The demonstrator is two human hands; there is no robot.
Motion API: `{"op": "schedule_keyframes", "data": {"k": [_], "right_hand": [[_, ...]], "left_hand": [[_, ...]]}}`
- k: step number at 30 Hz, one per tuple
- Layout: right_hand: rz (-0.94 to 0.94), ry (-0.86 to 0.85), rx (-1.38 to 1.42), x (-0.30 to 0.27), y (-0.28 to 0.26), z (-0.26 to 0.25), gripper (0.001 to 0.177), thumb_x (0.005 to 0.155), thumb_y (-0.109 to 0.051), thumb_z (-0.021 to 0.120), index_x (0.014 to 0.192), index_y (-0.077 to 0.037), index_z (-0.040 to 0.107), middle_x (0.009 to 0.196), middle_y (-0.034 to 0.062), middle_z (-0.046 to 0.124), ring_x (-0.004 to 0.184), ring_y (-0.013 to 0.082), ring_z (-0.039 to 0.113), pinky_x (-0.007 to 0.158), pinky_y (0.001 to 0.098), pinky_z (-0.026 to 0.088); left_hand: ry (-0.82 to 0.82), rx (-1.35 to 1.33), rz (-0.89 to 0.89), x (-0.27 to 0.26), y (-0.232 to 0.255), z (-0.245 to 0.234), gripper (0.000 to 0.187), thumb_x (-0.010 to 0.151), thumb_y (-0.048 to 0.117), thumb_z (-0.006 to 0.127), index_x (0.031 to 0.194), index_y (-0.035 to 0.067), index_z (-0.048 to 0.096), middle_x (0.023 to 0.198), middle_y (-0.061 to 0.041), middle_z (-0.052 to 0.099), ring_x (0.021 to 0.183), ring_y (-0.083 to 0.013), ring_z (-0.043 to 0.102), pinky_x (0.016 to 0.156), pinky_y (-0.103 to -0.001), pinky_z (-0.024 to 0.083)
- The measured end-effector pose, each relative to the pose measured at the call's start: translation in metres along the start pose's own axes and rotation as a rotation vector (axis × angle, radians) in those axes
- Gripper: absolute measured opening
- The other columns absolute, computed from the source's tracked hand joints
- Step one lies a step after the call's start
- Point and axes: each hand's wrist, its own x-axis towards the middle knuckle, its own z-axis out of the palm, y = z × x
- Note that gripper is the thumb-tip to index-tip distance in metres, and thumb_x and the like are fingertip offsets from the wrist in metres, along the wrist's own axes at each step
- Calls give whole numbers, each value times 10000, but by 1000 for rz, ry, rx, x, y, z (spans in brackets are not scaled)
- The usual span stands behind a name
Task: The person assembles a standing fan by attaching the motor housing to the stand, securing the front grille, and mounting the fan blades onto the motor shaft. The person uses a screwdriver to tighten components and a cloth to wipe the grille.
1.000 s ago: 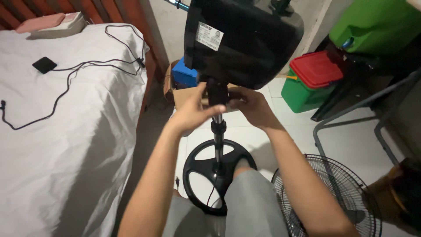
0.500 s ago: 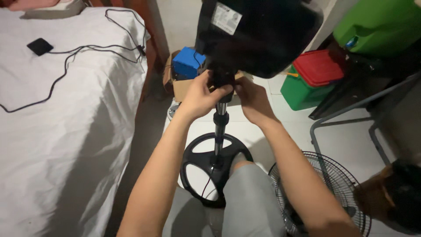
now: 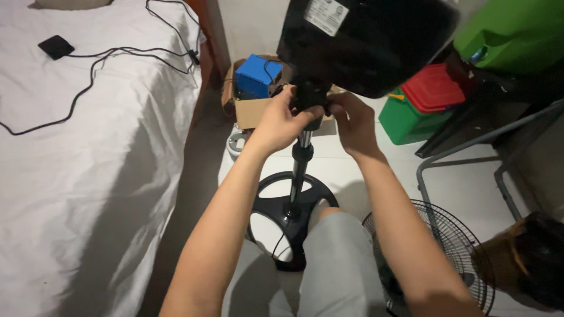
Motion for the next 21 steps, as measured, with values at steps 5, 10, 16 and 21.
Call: {"op": "schedule_keyframes", "data": {"k": [5, 10, 16, 21], "right_hand": [[41, -74, 28, -8, -3, -1, 207, 1021, -58, 611, 1218, 4, 624, 1066, 137, 738, 1000, 244, 735, 868, 357, 570], [112, -81, 32, -7, -5, 8, 194, 1048, -71, 559, 1227, -8, 599, 1034, 154, 740, 916, 282, 712, 837, 361, 564], [41, 7, -12, -11, -5, 18, 180, 1066, -120, 520, 1185, -7, 595, 1026, 185, 725, 937, 323, 725, 836, 380, 550], [193, 5, -42, -4, -5, 24, 337, 1140, -296, 451, 1086, -11, 622, 875, 150, 697, 823, 268, 687, 749, 360, 522]], "left_hand": [[-1, -42, -37, 2, -12, -2, 434, 908, 179, 763, 1264, -18, 612, 1147, -124, 750, 1024, -170, 720, 907, -321, 578], [246, 72, 198, -20, -22, 35, 576, 1041, 248, 641, 1505, 13, 393, 1258, -197, 670, 1122, -303, 695, 969, -378, 548], [227, 61, 140, -23, -27, 38, 599, 1070, 359, 568, 1533, 51, 346, 1288, -224, 669, 1175, -374, 696, 1006, -409, 534], [239, 128, 135, -14, -40, 39, 680, 1080, 420, 538, 1578, 50, 262, 1372, -260, 602, 1255, -414, 631, 1045, -426, 508]]}}
